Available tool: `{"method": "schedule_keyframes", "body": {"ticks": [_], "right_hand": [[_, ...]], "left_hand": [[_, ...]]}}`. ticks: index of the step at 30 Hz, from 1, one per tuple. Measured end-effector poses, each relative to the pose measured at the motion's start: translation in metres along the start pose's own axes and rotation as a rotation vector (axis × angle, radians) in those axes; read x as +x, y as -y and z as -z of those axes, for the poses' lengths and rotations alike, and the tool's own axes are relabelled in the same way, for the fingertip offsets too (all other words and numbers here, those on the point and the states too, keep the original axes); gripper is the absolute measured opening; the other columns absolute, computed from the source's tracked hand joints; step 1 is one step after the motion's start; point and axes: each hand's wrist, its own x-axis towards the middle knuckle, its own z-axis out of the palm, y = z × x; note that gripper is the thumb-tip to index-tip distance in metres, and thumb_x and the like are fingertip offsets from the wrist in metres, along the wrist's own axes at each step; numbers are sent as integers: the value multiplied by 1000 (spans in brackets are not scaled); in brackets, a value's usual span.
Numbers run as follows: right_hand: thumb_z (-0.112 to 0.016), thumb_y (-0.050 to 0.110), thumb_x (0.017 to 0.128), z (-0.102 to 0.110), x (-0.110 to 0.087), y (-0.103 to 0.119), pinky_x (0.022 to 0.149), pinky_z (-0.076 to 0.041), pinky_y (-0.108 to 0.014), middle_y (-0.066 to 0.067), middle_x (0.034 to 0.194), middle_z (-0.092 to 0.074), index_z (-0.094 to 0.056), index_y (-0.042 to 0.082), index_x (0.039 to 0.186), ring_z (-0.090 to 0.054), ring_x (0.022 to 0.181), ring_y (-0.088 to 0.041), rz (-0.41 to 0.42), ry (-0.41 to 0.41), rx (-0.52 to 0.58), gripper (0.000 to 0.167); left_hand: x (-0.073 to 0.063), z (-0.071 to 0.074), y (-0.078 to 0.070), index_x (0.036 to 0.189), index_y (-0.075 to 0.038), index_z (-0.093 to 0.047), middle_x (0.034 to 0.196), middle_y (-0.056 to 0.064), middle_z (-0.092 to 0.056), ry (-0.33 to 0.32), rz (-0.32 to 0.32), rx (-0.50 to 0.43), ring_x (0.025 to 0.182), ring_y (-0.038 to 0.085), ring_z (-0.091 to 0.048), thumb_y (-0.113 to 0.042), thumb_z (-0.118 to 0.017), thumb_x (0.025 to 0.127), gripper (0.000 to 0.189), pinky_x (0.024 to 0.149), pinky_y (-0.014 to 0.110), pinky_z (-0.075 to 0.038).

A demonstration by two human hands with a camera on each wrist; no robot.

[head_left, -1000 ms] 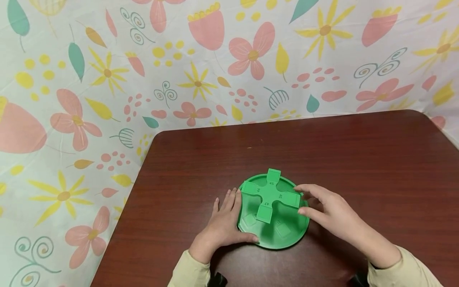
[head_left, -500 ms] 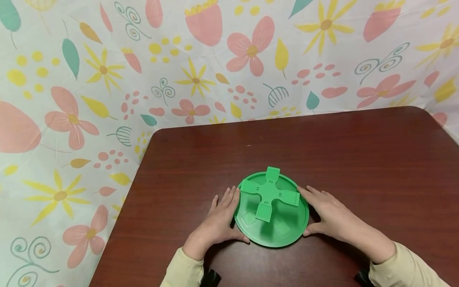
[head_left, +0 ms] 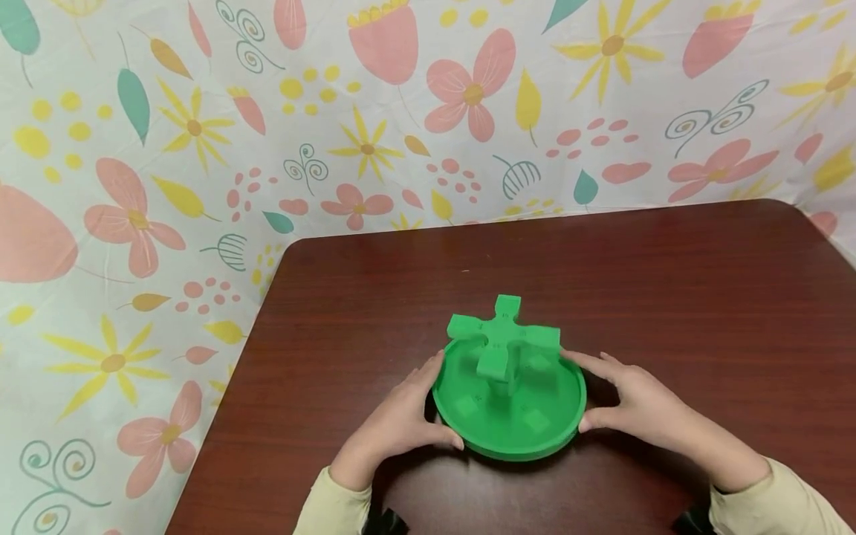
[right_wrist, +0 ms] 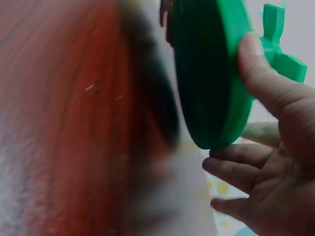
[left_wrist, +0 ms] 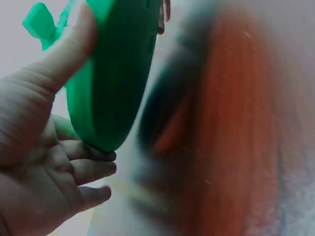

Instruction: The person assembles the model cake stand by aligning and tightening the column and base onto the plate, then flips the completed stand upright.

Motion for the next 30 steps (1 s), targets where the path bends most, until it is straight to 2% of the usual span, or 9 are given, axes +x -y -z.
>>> {"method": "schedule_keyframes", "body": {"ticks": [4,6,9,13,15,21,24,27,30], "right_hand": [[-81,13,77,6,-3,6,99,-36,-13,-1,135,-59,-53,15,140,-44,133,-11,88,-74,114,69],[-76,2,82,9,-4,9,94,-36,-8,-1,131,-61,-54,11,138,-46,126,3,118,-109,165,60],[-67,-4,88,12,-6,15,88,-43,-10,-2,129,-63,-55,7,136,-54,119,2,129,-145,200,51],[-61,-6,92,11,-10,19,80,-48,-13,1,124,-66,-56,7,136,-60,110,-1,114,-160,206,47],[-64,-6,90,9,-12,20,73,-46,-12,3,124,-66,-54,8,139,-62,92,3,122,-164,181,52],[-76,-8,77,0,-14,22,88,-40,-6,8,119,-68,-53,11,141,-49,123,3,186,-262,28,70],[-72,-5,83,-3,-13,23,84,-41,-5,15,97,-71,-61,12,134,-37,134,1,229,-369,-69,55],[-69,14,91,-2,-11,26,74,-42,-6,13,98,-69,-67,13,126,-50,123,2,268,-467,-129,35],[-68,25,92,2,-8,31,83,-43,-8,5,109,-68,-69,9,121,-59,102,4,305,-511,-103,33]], "left_hand": [[-5,5,-6,156,-13,-25,150,1,-43,-50,-56,-106,135,15,-42,-39,-90,66,114,107,40,-38],[-7,6,-9,154,-14,-30,143,-1,-51,-63,-57,-161,129,13,-48,-31,-91,67,108,105,40,-40],[-9,4,-12,148,-12,-41,134,-3,-59,-117,-48,-185,123,11,-53,-26,-85,76,85,103,40,-43],[-8,-1,-14,136,-10,-57,124,-2,-66,-256,-71,-138,117,10,-59,-23,-70,92,48,97,35,-48],[-8,-2,-14,130,-9,-62,115,0,-70,-325,-84,-104,110,8,-63,-22,-66,94,38,93,33,-50],[-8,-5,-16,128,-7,-64,103,6,-73,-446,-110,-56,98,6,-66,-13,-67,93,36,85,27,-53],[-8,-6,-17,125,-6,-66,113,6,-71,-499,-123,-4,102,8,-65,-10,-70,90,36,82,24,-53],[-8,-6,-19,117,-10,-70,100,0,-74,-574,-150,119,84,1,-67,-13,-75,84,33,70,19,-54],[-8,-3,-24,106,-13,-72,86,-5,-73,-641,-176,216,69,-3,-62,-16,-80,77,30,60,18,-52]]}}
